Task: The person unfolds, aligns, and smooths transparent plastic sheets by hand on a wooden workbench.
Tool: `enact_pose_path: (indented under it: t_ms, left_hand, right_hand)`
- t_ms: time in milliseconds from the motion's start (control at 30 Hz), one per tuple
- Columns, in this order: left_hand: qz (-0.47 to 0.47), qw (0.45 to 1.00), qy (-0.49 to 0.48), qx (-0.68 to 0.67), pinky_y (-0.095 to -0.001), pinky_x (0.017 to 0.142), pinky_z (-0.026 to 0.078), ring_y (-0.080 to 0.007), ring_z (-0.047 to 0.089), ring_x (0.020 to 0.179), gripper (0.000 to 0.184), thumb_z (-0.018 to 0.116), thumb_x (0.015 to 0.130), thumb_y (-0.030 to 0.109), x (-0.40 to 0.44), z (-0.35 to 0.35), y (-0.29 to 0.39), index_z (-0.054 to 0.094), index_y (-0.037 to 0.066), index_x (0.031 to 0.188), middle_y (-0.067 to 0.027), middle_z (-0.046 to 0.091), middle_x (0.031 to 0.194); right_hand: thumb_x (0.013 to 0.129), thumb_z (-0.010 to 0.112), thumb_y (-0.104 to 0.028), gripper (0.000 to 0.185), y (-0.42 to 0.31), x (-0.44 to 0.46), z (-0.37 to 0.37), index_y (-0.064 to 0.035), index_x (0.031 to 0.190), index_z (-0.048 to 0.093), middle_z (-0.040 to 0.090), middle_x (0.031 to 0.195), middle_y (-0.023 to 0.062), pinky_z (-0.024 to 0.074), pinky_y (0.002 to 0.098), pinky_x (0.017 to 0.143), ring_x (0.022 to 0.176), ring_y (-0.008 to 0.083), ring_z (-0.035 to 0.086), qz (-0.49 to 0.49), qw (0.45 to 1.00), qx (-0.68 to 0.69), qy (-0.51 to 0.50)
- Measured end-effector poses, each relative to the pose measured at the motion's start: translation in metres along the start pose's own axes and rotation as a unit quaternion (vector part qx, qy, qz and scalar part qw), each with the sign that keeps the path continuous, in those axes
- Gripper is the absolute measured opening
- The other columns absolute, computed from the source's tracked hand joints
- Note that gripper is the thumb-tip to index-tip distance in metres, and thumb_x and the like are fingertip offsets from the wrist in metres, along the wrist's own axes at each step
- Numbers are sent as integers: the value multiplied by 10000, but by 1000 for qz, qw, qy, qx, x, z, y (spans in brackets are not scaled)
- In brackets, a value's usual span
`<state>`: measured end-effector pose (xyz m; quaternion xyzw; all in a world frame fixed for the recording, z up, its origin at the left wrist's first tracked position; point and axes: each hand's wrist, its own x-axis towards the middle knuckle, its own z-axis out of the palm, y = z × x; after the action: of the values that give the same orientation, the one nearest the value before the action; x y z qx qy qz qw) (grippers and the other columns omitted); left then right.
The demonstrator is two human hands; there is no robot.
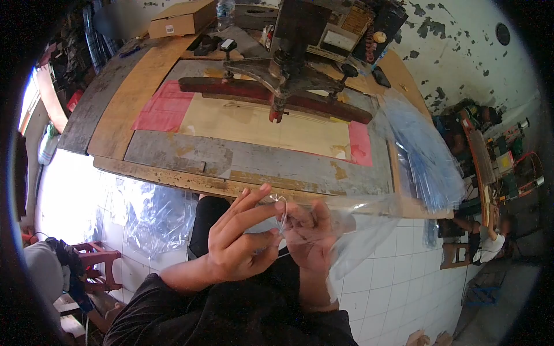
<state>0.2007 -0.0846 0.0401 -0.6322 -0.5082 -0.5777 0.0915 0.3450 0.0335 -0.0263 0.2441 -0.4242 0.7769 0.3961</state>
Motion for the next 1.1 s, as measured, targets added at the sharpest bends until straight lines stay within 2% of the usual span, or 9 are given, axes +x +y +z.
enact_pose_path:
  t_ms: [167, 233, 300, 467, 567, 633, 767, 833, 1100]
  left_hand:
    - [-28, 999, 14, -23, -556, 1082, 531, -448, 677, 1319, 286, 866, 778, 43, 5, -1, 4, 641, 83, 950, -191, 724, 1324]
    - [-22, 999, 19, -12, -541, 1036, 544, -445, 704, 1272, 285, 868, 766, 33, 5, -1, 3, 636, 80, 923, -219, 738, 1291]
    - [-13, 1000, 23, -13, -530, 1001, 534, -440, 708, 1240, 288, 875, 758, 43, 5, -1, 0, 640, 87, 918, -204, 737, 1282]
    - [-9, 1000, 21, -19, -537, 1012, 539, -457, 695, 1251, 274, 861, 763, 21, 5, -4, -4, 642, 84, 916, -195, 727, 1278]
    - [-27, 999, 23, -41, -532, 1047, 522, -443, 676, 1293, 271, 852, 777, 8, 0, 2, -16, 652, 94, 939, -174, 712, 1308]
    - [-45, 996, 23, -74, -512, 1073, 509, -431, 661, 1329, 262, 844, 793, -6, -3, 3, -23, 658, 89, 951, -165, 703, 1330]
    - [-77, 993, 27, -80, -497, 1066, 532, -436, 660, 1336, 232, 829, 804, -27, 0, -1, -29, 645, 41, 927, -201, 709, 1343]
    - [-77, 993, 24, -89, -498, 1066, 537, -438, 660, 1337, 230, 826, 807, -33, 1, -3, -33, 643, 38, 926, -209, 714, 1339]
    - [-105, 986, 32, -122, -522, 1113, 530, -461, 643, 1364, 218, 782, 826, -65, 2, -3, -38, 596, 24, 896, -239, 728, 1317]
  right_hand:
    - [1141, 480, -530, 808, 0, 1, 0, -109, 1750, 158, 345, 1744, 247, 394, 541, 1241, 1618, 383, 336, 15, 998, 53, 9]
    - [1123, 500, -569, 841, 1, 4, 1, -93, 1740, 184, 339, 1737, 266, 292, 541, 1298, 1622, 380, 332, 26, 996, 89, 1]
    - [1126, 493, -565, 839, 4, 4, 1, -88, 1740, 179, 347, 1730, 272, 287, 536, 1302, 1621, 381, 334, 25, 997, 79, -2]
    - [1141, 453, -547, 811, 7, 3, 2, -73, 1739, 179, 366, 1718, 278, 259, 526, 1316, 1625, 375, 328, 18, 998, 64, -13]
    - [1153, 405, -544, 784, 11, -1, -1, -62, 1735, 200, 378, 1718, 268, 246, 533, 1317, 1627, 373, 324, 15, 997, 70, 29]
    - [1158, 345, -561, 787, 15, -3, -3, -56, 1742, 191, 346, 1739, 265, 190, 544, 1330, 1636, 366, 307, 21, 991, 122, 44]
    - [1158, 294, -578, 801, 20, -1, -2, -32, 1738, 205, 267, 1773, 259, 127, 545, 1341, 1656, 358, 247, 39, 991, 116, 59]
    - [1154, 246, -596, 826, 17, 10, 1, 2, 1724, 231, 177, 1803, 246, 76, 538, 1347, 1679, 353, 161, 65, 995, 66, 40]
    - [1134, 178, -659, 896, 18, 16, 0, 25, 1701, 297, 121, 1817, 233, 61, 509, 1351, 1685, 351, 125, 82, 989, 112, 46]
